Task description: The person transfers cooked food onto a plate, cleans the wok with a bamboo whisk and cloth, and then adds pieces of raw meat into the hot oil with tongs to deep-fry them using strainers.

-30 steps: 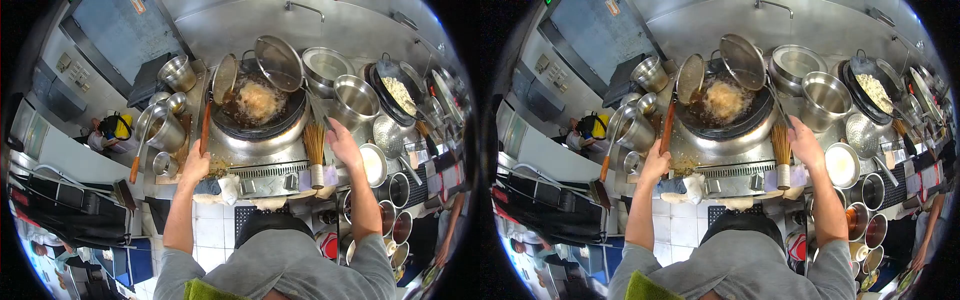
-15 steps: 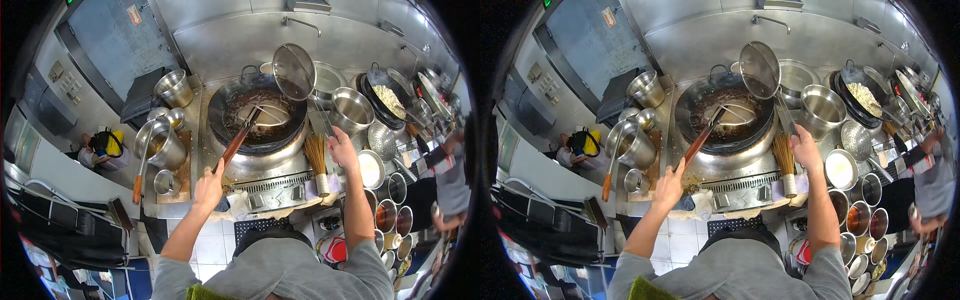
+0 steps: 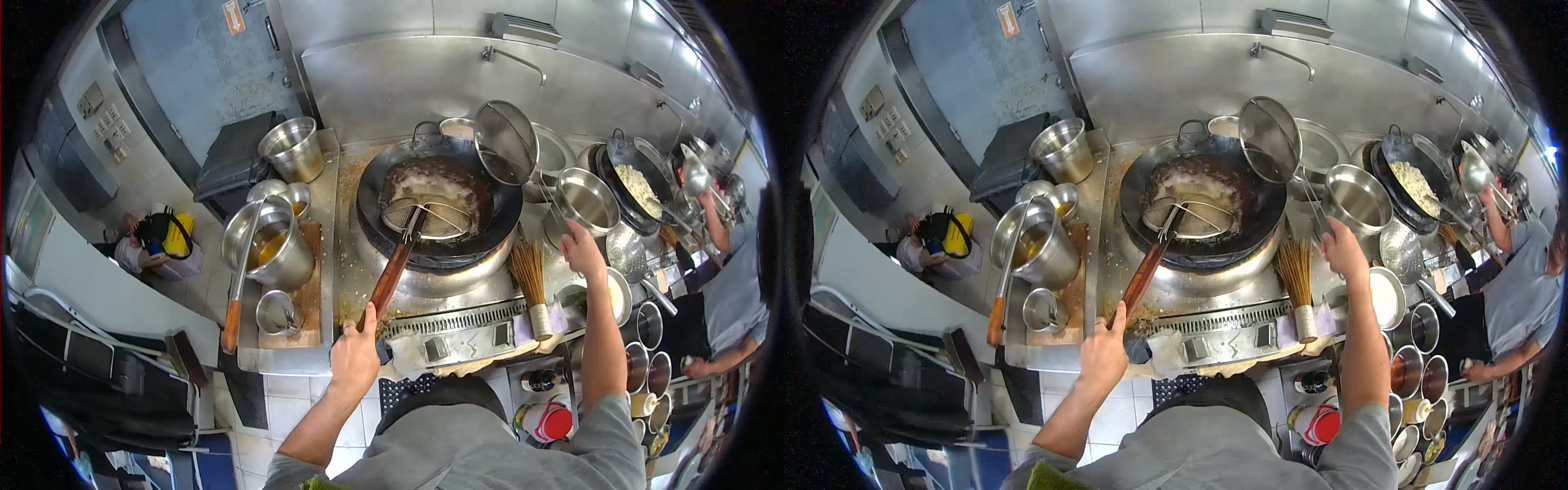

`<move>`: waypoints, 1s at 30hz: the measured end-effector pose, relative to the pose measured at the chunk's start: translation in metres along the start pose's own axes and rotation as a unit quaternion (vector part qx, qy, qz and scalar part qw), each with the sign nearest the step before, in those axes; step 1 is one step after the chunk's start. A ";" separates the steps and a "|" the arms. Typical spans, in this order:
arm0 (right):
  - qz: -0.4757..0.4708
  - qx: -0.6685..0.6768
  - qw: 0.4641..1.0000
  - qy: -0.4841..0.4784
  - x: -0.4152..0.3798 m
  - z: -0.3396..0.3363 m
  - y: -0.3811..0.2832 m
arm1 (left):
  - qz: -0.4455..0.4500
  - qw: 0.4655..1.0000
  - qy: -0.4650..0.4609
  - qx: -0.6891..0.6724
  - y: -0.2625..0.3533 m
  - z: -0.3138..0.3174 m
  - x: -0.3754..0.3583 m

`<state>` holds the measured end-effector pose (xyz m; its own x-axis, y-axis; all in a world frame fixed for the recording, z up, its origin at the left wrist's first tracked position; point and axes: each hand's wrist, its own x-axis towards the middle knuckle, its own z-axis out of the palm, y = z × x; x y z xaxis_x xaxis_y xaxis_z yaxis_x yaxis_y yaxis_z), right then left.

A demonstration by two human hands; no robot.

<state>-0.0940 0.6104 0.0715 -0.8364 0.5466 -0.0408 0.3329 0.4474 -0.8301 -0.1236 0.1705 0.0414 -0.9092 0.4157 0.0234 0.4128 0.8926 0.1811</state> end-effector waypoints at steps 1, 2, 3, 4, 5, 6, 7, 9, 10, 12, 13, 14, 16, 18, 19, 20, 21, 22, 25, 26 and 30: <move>-0.011 -0.053 0.998 -0.016 0.011 0.000 0.003 | -0.002 1.000 0.005 0.002 0.000 0.002 -0.005; -0.003 -0.048 0.998 -0.041 0.022 0.001 0.003 | -0.008 1.000 0.001 0.001 0.002 0.000 -0.009; -0.009 -0.052 0.997 -0.048 0.035 0.004 0.006 | -0.017 1.000 0.002 -0.002 0.003 0.002 -0.010; 0.006 -0.035 0.995 -0.088 0.050 0.009 0.011 | -0.012 1.000 0.016 -0.002 0.004 0.006 -0.015; 0.023 -0.018 0.991 -0.130 0.062 0.013 0.014 | -0.007 1.000 0.028 -0.001 0.005 0.009 -0.019; 0.020 -0.020 0.990 -0.139 0.072 0.015 0.018 | -0.014 0.999 0.031 -0.007 0.005 0.012 -0.020; 0.024 0.001 0.986 -0.162 0.082 0.018 0.021 | -0.025 0.999 0.031 -0.006 0.005 0.016 -0.022; 0.031 0.043 0.976 -0.211 0.096 0.027 0.013 | -0.029 0.996 0.063 -0.057 0.006 0.019 -0.026; 0.024 0.051 0.962 -0.267 0.103 0.025 0.007 | -0.044 0.995 0.065 -0.054 0.008 0.017 -0.028; 0.019 0.058 0.958 -0.282 0.110 0.026 -0.004 | -0.050 0.993 0.034 -0.101 0.013 0.010 -0.033; 0.021 0.066 0.956 -0.284 0.112 0.026 -0.007 | -0.067 0.993 0.036 -0.095 0.015 0.009 -0.036; 0.016 0.068 0.947 -0.314 0.113 0.025 -0.013 | -0.049 0.990 0.048 -0.123 0.020 0.008 -0.038; -0.006 0.073 0.929 -0.363 0.119 0.027 -0.025 | -0.056 0.985 0.059 -0.152 0.027 -0.005 -0.041; -0.012 0.072 0.921 -0.382 0.121 0.030 -0.026 | -0.077 0.986 0.064 -0.132 0.028 -0.010 -0.045; -0.006 0.069 0.922 -0.382 0.119 0.031 -0.026 | -0.083 0.985 0.068 -0.132 0.029 -0.012 -0.045; -0.015 0.069 0.916 -0.395 0.117 0.034 -0.025 | -0.098 0.984 0.074 -0.127 0.028 -0.014 -0.047; 0.001 0.081 0.919 -0.385 0.113 0.036 -0.023 | -0.094 0.984 0.067 -0.133 0.028 -0.016 -0.048; 0.020 0.093 0.923 -0.373 0.112 0.039 -0.020 | -0.088 0.984 0.060 -0.140 0.028 -0.017 -0.049; 0.043 0.192 0.898 -0.394 0.119 0.045 -0.002 | -0.085 0.982 0.048 -0.161 0.025 -0.015 -0.051; 0.039 0.205 0.894 -0.397 0.117 0.048 -0.003 | -0.087 0.981 0.046 -0.164 0.023 -0.013 -0.051; 0.041 0.246 0.901 -0.356 0.110 0.042 0.003 | -0.055 0.984 0.050 -0.162 0.015 -0.011 -0.050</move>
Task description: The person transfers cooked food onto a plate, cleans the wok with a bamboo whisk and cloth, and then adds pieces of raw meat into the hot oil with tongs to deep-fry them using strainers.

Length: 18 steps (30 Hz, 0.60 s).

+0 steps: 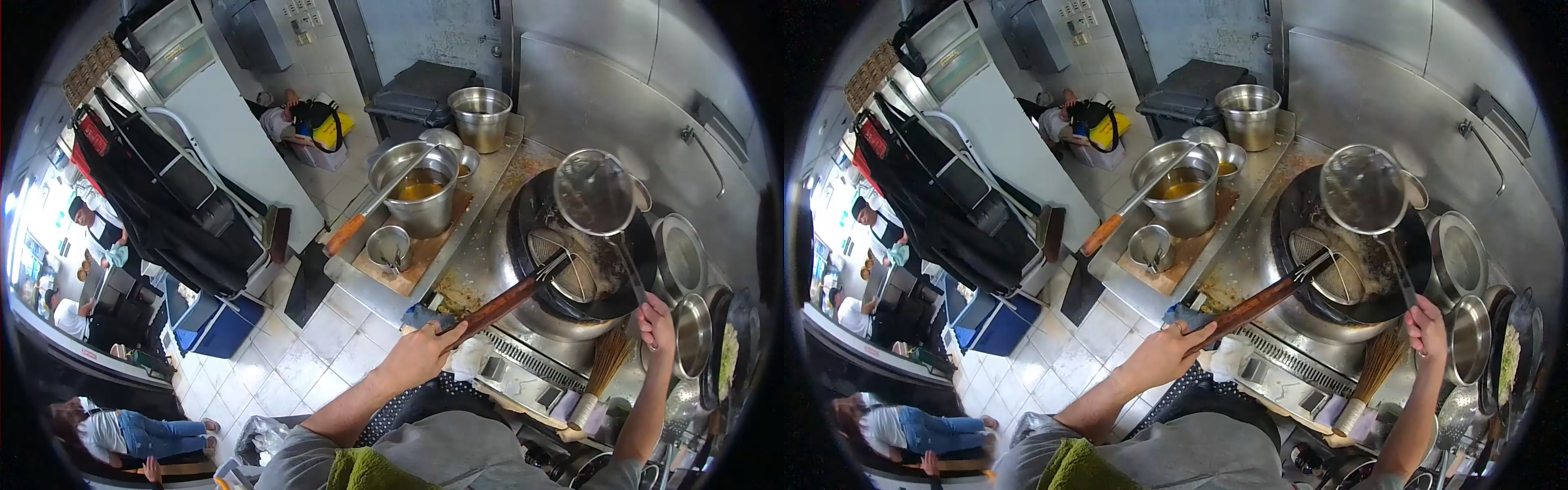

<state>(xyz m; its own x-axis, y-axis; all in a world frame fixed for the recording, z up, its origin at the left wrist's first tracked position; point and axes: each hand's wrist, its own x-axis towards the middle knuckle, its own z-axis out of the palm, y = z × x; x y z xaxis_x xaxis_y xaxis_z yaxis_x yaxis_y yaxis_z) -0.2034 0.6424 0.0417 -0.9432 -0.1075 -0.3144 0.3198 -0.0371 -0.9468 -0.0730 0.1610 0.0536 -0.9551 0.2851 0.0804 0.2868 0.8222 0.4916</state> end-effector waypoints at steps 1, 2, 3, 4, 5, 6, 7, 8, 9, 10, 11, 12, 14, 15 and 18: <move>-0.014 -0.019 0.997 0.075 -0.011 -0.003 -0.004 | 0.002 1.000 -0.002 -0.003 -0.004 -0.001 -0.001; -0.026 -0.039 0.987 0.154 -0.024 -0.008 -0.008 | 0.002 1.000 -0.007 -0.004 -0.007 0.000 -0.001; -0.040 -0.085 0.977 0.191 -0.037 -0.017 -0.012 | 0.006 1.000 -0.015 -0.007 -0.010 0.001 0.000; -0.045 -0.149 0.966 0.207 -0.054 -0.024 -0.019 | 0.017 0.999 -0.026 -0.014 -0.012 0.001 0.000; -0.047 -0.212 0.950 0.226 -0.071 -0.027 -0.025 | 0.000 0.999 -0.028 -0.026 -0.015 -0.001 -0.001; -0.092 -0.370 0.880 0.285 -0.081 -0.041 -0.019 | -0.013 0.999 -0.032 -0.038 -0.018 -0.003 0.000; -0.077 -0.370 0.874 0.306 -0.090 -0.056 -0.011 | 0.006 0.998 -0.048 -0.045 -0.021 -0.003 0.000; -0.151 -0.514 0.794 0.287 -0.097 -0.071 -0.003 | 0.009 0.997 -0.042 -0.059 -0.025 -0.003 0.000; -0.228 -0.600 0.724 0.252 -0.095 -0.070 0.003 | 0.011 0.997 -0.035 -0.074 -0.027 -0.002 0.001; -0.307 -0.674 0.632 0.230 -0.094 -0.070 0.008 | 0.008 0.996 -0.039 -0.078 -0.028 -0.002 0.001; -0.241 -0.634 0.702 0.219 -0.086 -0.042 0.000 | 0.024 0.995 -0.050 -0.085 -0.030 -0.001 0.000; -0.171 -0.589 0.760 0.216 -0.078 -0.015 -0.007 | 0.026 0.994 -0.041 -0.099 -0.031 0.000 0.000; 0.055 -0.405 0.894 0.185 -0.057 0.009 -0.008 | 0.037 0.991 -0.014 -0.125 -0.034 0.004 0.001; 0.043 -0.391 0.907 0.152 -0.038 0.004 0.007 | 0.040 0.990 -0.013 -0.132 -0.034 0.004 0.001; 0.047 -0.268 0.955 0.119 -0.015 0.031 0.011 | 0.052 0.990 0.006 -0.135 -0.033 -0.003 0.002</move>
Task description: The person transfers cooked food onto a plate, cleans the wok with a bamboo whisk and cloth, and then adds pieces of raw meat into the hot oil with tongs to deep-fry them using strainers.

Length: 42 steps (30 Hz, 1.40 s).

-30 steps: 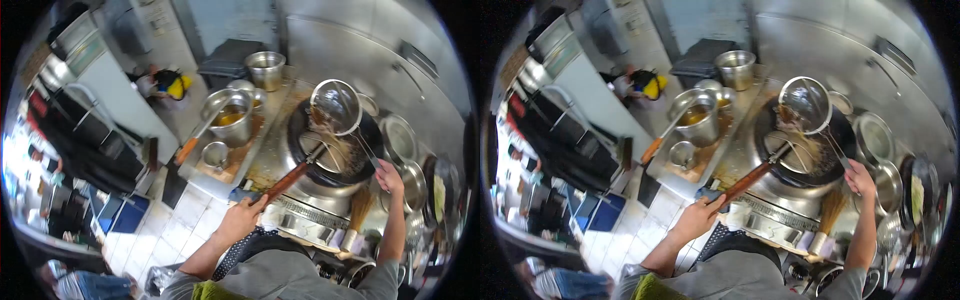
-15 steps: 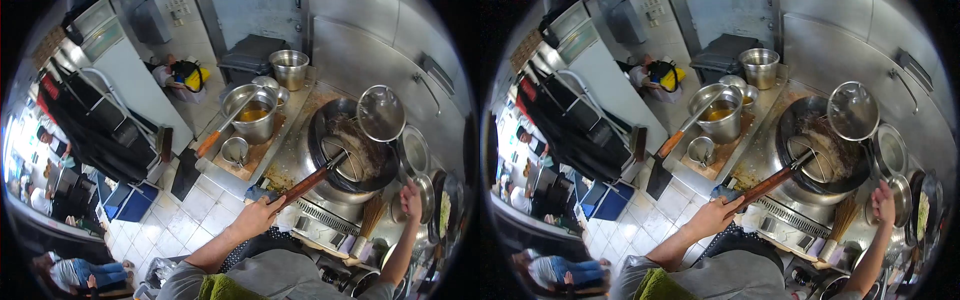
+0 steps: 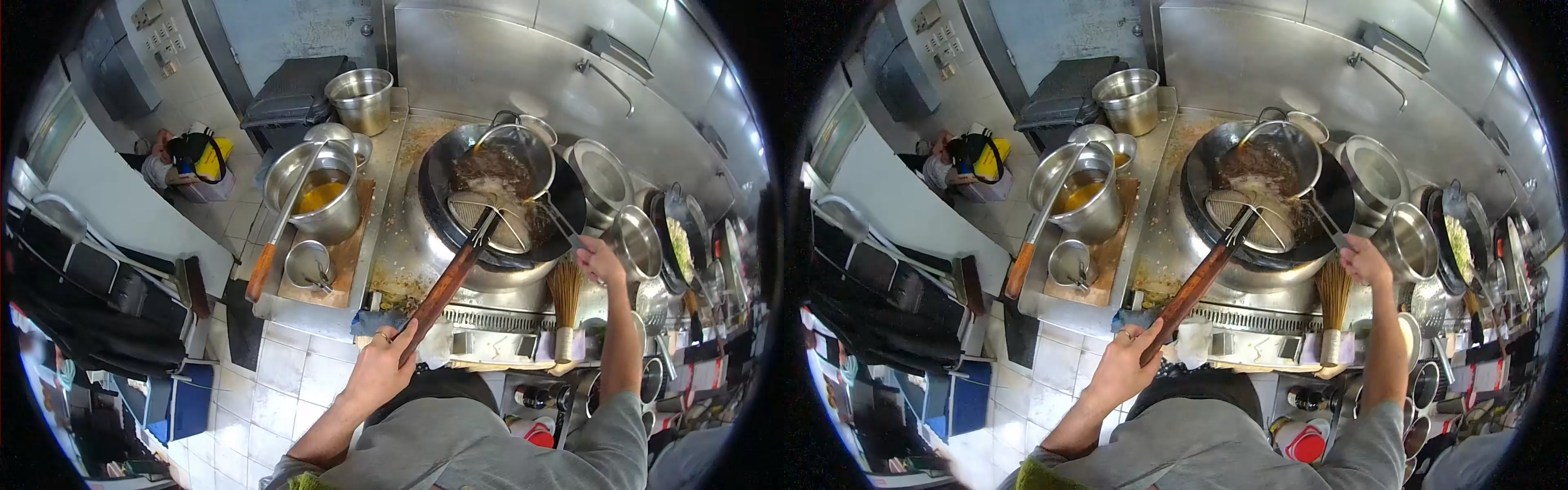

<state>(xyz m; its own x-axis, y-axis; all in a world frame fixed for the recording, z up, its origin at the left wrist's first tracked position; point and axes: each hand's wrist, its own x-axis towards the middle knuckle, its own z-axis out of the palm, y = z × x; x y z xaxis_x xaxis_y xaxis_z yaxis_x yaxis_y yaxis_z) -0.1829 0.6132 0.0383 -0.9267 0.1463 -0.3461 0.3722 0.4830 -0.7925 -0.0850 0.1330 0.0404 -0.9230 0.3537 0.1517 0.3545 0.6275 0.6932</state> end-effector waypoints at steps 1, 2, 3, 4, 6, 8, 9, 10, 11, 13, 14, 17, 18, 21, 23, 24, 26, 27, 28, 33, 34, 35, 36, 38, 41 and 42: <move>-0.002 -0.006 1.000 0.000 0.000 0.006 -0.009 | 0.001 1.000 0.007 0.001 0.003 -0.001 0.000; -0.013 0.016 1.000 -0.020 0.000 0.011 -0.017 | 0.002 1.000 0.011 0.001 0.006 -0.002 0.000; -0.023 0.040 0.998 -0.040 0.000 0.015 -0.023 | 0.002 1.000 0.013 -0.003 0.008 -0.001 0.001; -0.020 0.055 0.997 -0.044 -0.001 0.015 -0.027 | -0.002 1.000 0.020 -0.006 0.010 0.000 0.000; -0.012 0.085 0.995 -0.053 -0.007 0.017 -0.042 | -0.005 1.000 0.023 -0.009 0.013 0.002 0.001; -0.010 0.123 0.990 -0.065 -0.011 0.017 -0.048 | -0.007 0.999 0.034 -0.015 0.017 0.004 0.002; -0.008 0.124 0.990 -0.065 -0.012 0.011 -0.043 | -0.007 0.999 0.032 -0.015 0.020 0.008 0.004; -0.013 0.157 0.984 -0.080 -0.011 0.004 -0.038 | -0.002 0.999 0.034 -0.011 0.022 0.010 0.007; -0.023 0.190 0.976 -0.105 -0.002 0.003 -0.034 | -0.004 0.999 0.043 0.001 0.023 0.011 0.007; -0.059 0.171 0.980 -0.087 -0.019 -0.004 -0.056 | 0.015 0.998 0.067 -0.001 0.015 0.026 0.012; -0.067 0.172 0.981 -0.059 -0.022 -0.011 -0.052 | 0.008 0.998 0.069 -0.004 0.014 0.032 0.012; -0.067 0.246 0.967 0.008 -0.037 -0.040 -0.039 | -0.048 0.998 0.028 0.036 0.013 0.039 0.014; -0.065 0.313 0.948 0.013 -0.040 -0.044 -0.034 | -0.055 0.997 0.035 0.042 0.014 0.042 0.016; -0.037 0.401 0.915 0.024 -0.033 -0.058 0.023 | -0.043 0.997 0.021 0.057 0.012 0.044 0.021; -0.017 0.417 0.908 0.035 -0.028 -0.058 0.040 | -0.040 0.998 0.015 0.047 0.010 0.049 0.025; -0.004 0.409 0.909 0.078 -0.030 -0.057 0.044 | -0.038 0.997 0.011 0.069 0.006 0.051 0.025; 0.024 0.422 0.897 0.131 -0.036 -0.051 0.038 | -0.044 0.998 0.004 0.044 0.007 0.049 0.025; 0.002 0.439 0.895 0.081 -0.024 -0.055 0.047 | -0.053 0.998 -0.002 0.022 0.008 0.047 0.025; -0.020 0.455 0.889 0.036 -0.014 -0.062 0.055 | -0.065 0.998 -0.017 0.008 0.009 0.046 0.025; 0.002 0.388 0.919 0.075 0.020 -0.084 -0.041 | -0.101 0.994 0.021 -0.039 0.003 0.040 0.007; -0.008 0.381 0.919 0.101 0.035 -0.085 -0.057 | -0.146 0.981 0.027 -0.127 -0.009 0.044 -0.004; -0.012 0.380 0.921 0.089 0.054 -0.090 -0.068 | -0.193 0.957 0.040 -0.211 -0.019 0.045 -0.016; -0.047 0.342 0.937 0.055 0.078 -0.096 -0.080 | -0.258 0.931 0.049 -0.254 -0.025 0.044 -0.027; -0.091 0.237 0.967 0.014 0.124 -0.084 -0.122 | -0.329 0.901 0.063 -0.276 -0.039 0.043 -0.051; -0.126 0.113 0.985 0.023 0.195 -0.060 -0.169 | -0.451 0.865 0.042 -0.217 -0.067 0.057 -0.102; -0.213 -0.092 0.970 0.074 0.219 -0.048 -0.177 | -0.454 0.885 0.011 -0.104 -0.085 0.071 -0.128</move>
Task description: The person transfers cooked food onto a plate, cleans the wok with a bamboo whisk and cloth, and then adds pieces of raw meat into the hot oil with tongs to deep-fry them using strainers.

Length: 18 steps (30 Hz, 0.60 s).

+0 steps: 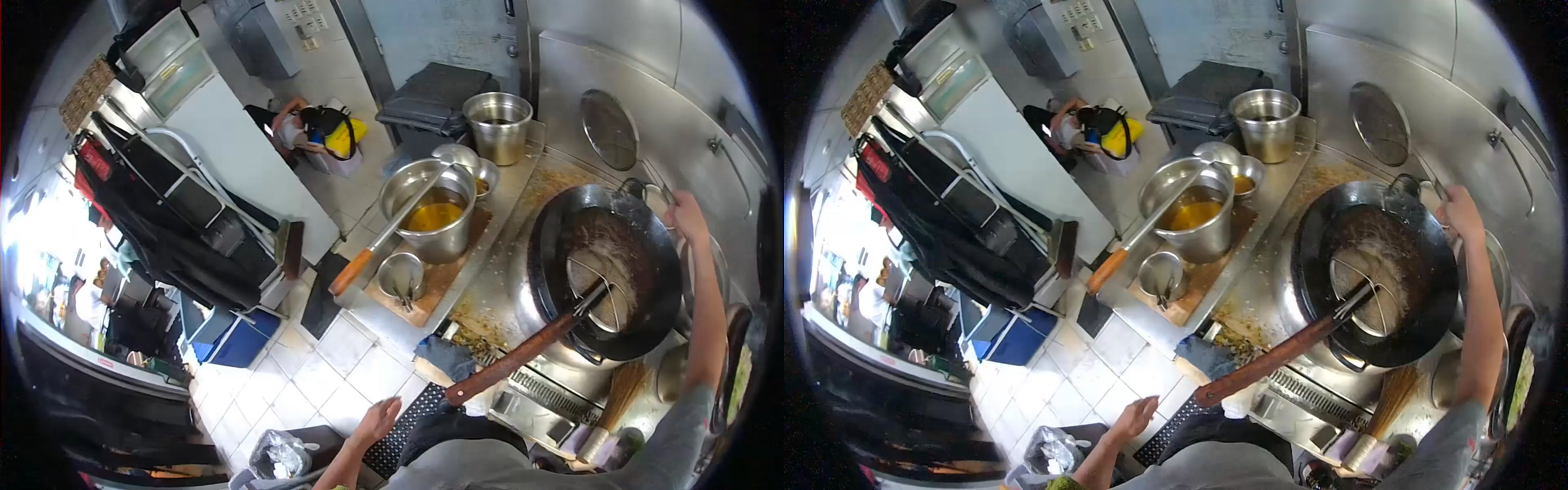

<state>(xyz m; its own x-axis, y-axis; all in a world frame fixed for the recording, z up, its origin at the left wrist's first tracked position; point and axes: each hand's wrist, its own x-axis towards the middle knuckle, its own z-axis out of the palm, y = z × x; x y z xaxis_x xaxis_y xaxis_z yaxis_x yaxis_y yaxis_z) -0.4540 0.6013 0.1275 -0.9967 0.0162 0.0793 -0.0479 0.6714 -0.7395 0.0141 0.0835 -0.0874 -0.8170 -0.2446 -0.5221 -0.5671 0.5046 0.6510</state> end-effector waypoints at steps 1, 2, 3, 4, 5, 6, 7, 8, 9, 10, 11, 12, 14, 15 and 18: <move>-0.093 -0.164 0.982 0.018 0.033 0.019 0.023 | 0.005 0.993 0.019 0.119 -0.042 0.010 -0.002; -0.177 -0.324 0.927 0.067 0.066 0.037 0.047 | -0.015 0.977 0.011 0.213 -0.090 0.023 -0.009; -0.216 -0.378 0.896 0.086 0.082 0.052 0.057 | -0.034 0.952 0.001 0.306 -0.138 0.036 -0.019; -0.251 -0.431 0.859 0.111 0.098 0.067 0.066 | -0.031 0.943 -0.071 0.323 -0.177 0.045 -0.032; -0.154 -0.442 0.882 0.050 0.084 0.083 0.030 | -0.026 0.931 -0.143 0.335 -0.214 0.054 -0.045; -0.056 -0.447 0.893 -0.011 0.075 0.093 0.006 | -0.064 0.942 -0.185 0.274 -0.240 0.060 -0.064; -0.055 -0.444 0.894 -0.013 0.075 0.095 0.005 | -0.137 0.961 -0.186 0.153 -0.255 0.065 -0.083; -0.054 -0.431 0.901 0.009 0.076 0.097 0.003 | -0.194 0.963 -0.174 0.068 -0.264 0.073 -0.100; -0.051 -0.419 0.906 0.030 0.070 0.095 -0.004 | -0.229 0.960 -0.162 0.013 -0.268 0.077 -0.111; -0.049 -0.422 0.905 0.031 0.062 0.091 -0.010 | -0.252 0.955 -0.153 -0.027 -0.271 0.082 -0.118; -0.021 -0.428 0.904 -0.007 0.047 0.090 -0.027 | -0.262 0.952 -0.148 -0.052 -0.274 0.085 -0.121; 0.007 -0.434 0.900 -0.046 0.032 0.088 -0.044 | -0.269 0.949 -0.146 -0.075 -0.277 0.088 -0.123; -0.158 -0.388 0.907 0.033 0.099 0.065 0.075 | -0.258 0.951 -0.144 -0.095 -0.284 0.088 -0.121; -0.238 -0.373 0.894 0.070 0.130 0.053 0.130 | -0.237 0.955 -0.150 -0.096 -0.288 0.085 -0.117; 0.039 -0.078 0.996 0.020 0.012 0.009 0.030 | -0.068 0.974 -0.198 -0.083 -0.316 0.076 -0.083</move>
<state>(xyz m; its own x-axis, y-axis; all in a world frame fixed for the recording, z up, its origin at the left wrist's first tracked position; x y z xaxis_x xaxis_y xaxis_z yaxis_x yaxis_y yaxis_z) -0.4676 0.6151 0.1008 -0.9936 0.0995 0.0540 0.0431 0.7736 -0.6322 0.2687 0.0075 -0.2920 -0.6471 0.0555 -0.7604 -0.7034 0.3414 0.6235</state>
